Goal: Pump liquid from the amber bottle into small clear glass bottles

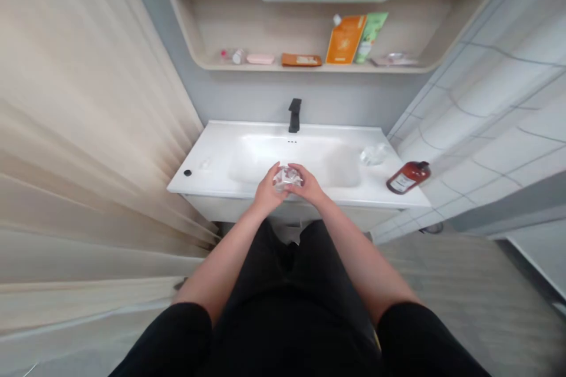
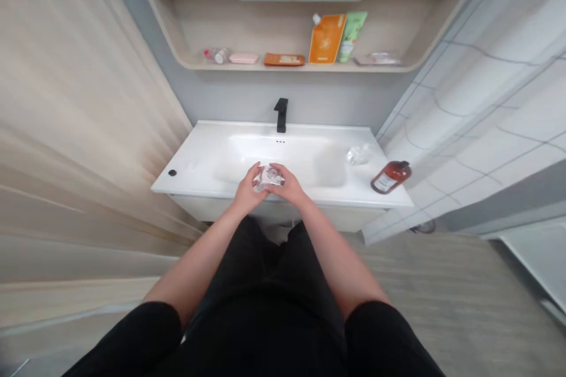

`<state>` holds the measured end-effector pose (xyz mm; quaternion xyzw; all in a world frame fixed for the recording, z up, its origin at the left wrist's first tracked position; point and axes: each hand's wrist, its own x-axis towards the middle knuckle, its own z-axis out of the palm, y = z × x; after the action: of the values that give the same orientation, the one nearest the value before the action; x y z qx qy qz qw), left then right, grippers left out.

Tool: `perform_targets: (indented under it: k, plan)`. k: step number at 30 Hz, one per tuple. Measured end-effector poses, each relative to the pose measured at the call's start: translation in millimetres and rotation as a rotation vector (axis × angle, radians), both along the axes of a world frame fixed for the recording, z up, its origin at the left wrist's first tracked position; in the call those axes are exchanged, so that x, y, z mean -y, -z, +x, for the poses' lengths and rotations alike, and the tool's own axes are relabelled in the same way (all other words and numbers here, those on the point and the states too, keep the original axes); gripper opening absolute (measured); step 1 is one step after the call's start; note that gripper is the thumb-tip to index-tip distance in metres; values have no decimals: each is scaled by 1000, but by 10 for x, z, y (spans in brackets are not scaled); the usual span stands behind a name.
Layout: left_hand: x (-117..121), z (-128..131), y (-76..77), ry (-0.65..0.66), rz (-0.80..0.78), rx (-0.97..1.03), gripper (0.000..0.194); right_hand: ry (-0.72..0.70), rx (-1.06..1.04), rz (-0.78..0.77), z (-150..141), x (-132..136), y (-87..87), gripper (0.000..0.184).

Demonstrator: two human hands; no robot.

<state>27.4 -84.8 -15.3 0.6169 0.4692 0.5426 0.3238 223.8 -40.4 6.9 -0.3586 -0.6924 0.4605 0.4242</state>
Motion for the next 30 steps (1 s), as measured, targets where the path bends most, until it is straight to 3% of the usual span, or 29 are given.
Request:
perform_targets:
  k: [4,9,12,14,17,21,25,28,30]
  plan:
    - [33,-342,-7,12,-54,-4,84,62,71,17,-42,-169,112,87]
    - [-63,-1243,-174,-451,-52,-126,28,227,81,1,34,-376,322,83]
    - [-107,-1856,-364,-663,-41,-429,25,273,57,-25,66,-445,413,83]
    - [-153,-2169,-497,-695,-152,-776,36,266,38,-40,77,-465,446,83]
    - [-283,-2424,-652,-677,-289,-940,43,240,6,-56,83,-470,467,84]
    - [-484,-2481,-727,-608,-433,-994,24,221,7,-45,79,-450,467,83]
    - [-554,-2369,-729,-572,-442,-984,15,207,37,-20,73,-414,433,79]
    - [-503,-2061,-741,-494,-355,-920,22,179,28,-20,77,-393,395,78]
    - [-429,-1713,-779,-381,-225,-730,25,158,21,-28,84,-388,376,78]
